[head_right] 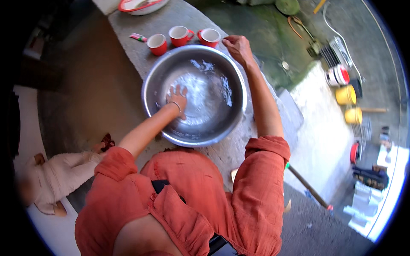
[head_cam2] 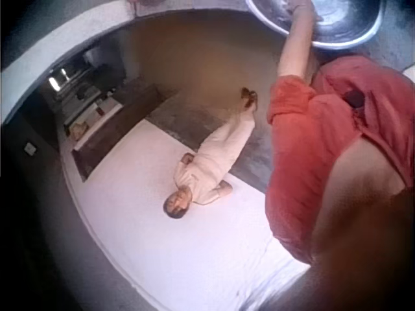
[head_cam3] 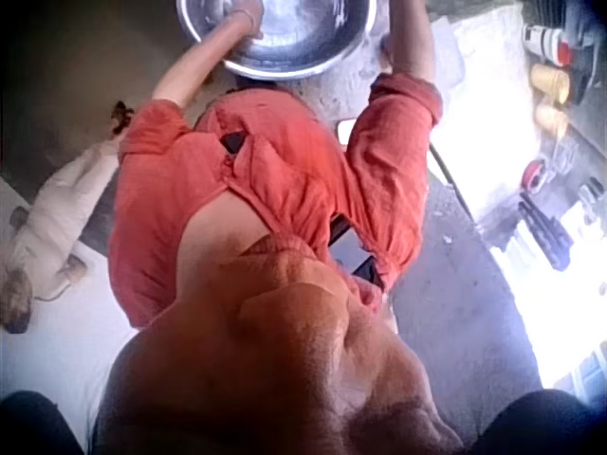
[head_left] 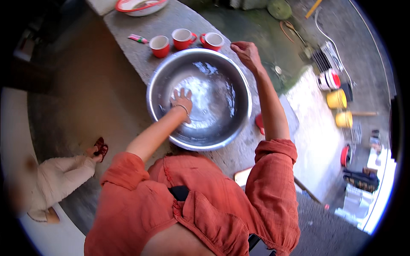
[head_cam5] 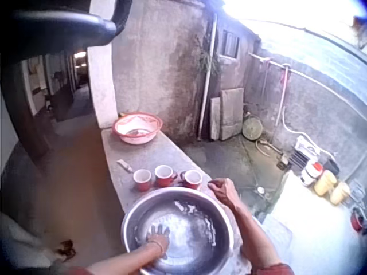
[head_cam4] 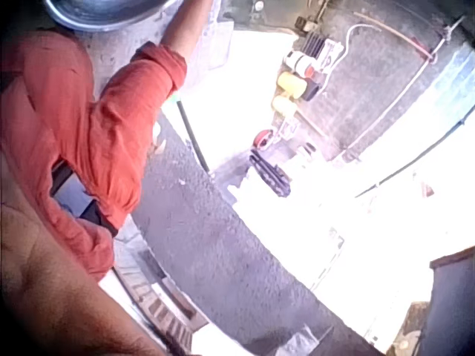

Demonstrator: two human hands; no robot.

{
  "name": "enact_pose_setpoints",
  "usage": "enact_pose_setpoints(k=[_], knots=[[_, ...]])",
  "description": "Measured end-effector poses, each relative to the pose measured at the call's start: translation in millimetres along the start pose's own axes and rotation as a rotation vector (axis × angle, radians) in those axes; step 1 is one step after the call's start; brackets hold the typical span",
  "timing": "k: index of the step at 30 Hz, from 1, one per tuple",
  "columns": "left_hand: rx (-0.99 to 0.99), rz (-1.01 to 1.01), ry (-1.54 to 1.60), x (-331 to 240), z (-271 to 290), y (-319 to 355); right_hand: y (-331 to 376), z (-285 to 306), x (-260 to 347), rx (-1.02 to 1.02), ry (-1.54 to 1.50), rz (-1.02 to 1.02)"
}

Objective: The person washes red cups by hand in a metal basin filled with water. They scrub the inside and outside of each cup and place the cleaned cups on a concrete ledge next to the basin. A second person is visible in the background, standing and then lying down on a mat.

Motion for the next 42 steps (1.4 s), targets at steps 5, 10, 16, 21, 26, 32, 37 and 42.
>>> enact_pose_setpoints(k=[5, 10, 16, 21, 26, 32, 37, 42], knots=[[0.024, -0.007, -0.038, -7.0, 0.8, -1.8, 139.8, 97.0, -61.6, -0.009, 0.34, -0.285], [0.017, -0.008, -0.086, -11.2, 9.9, 7.9, 243.5, 83.0, -87.1, 0.166, 0.765, -0.346], [-0.002, -0.048, -0.106, -5.2, 7.8, 10.3, 287.1, 31.1, -127.4, 0.043, 0.895, -0.382], [-0.039, -0.108, -0.021, -0.4, 12.7, 11.7, 247.9, 68.3, -26.5, -0.201, 1.039, -0.303], [-0.067, -0.356, 0.141, 14.5, -3.2, -21.3, 199.6, 35.5, 62.4, -0.284, 0.487, 0.039], [-0.486, -0.505, 1.189, 26.0, 33.6, 11.2, 184.1, -86.4, 65.8, 0.535, -0.284, -0.174], [0.037, -0.709, 1.225, 11.3, 20.2, 26.1, 168.6, -126.9, 89.5, 0.847, -0.146, -0.072], [-0.333, -0.71, 0.878, 25.0, 31.4, 53.7, 142.3, -131.6, 84.8, 0.622, -0.519, -0.189]])
Point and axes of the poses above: each hand's wrist, its own y-axis away from the middle knuckle, its own z-axis out of the back of the hand, x = y × z, the point moved 5 cm from there along -y, towards the middle knuckle, and after that the axes turned 11 degrees about y, right-handed, at the moved point
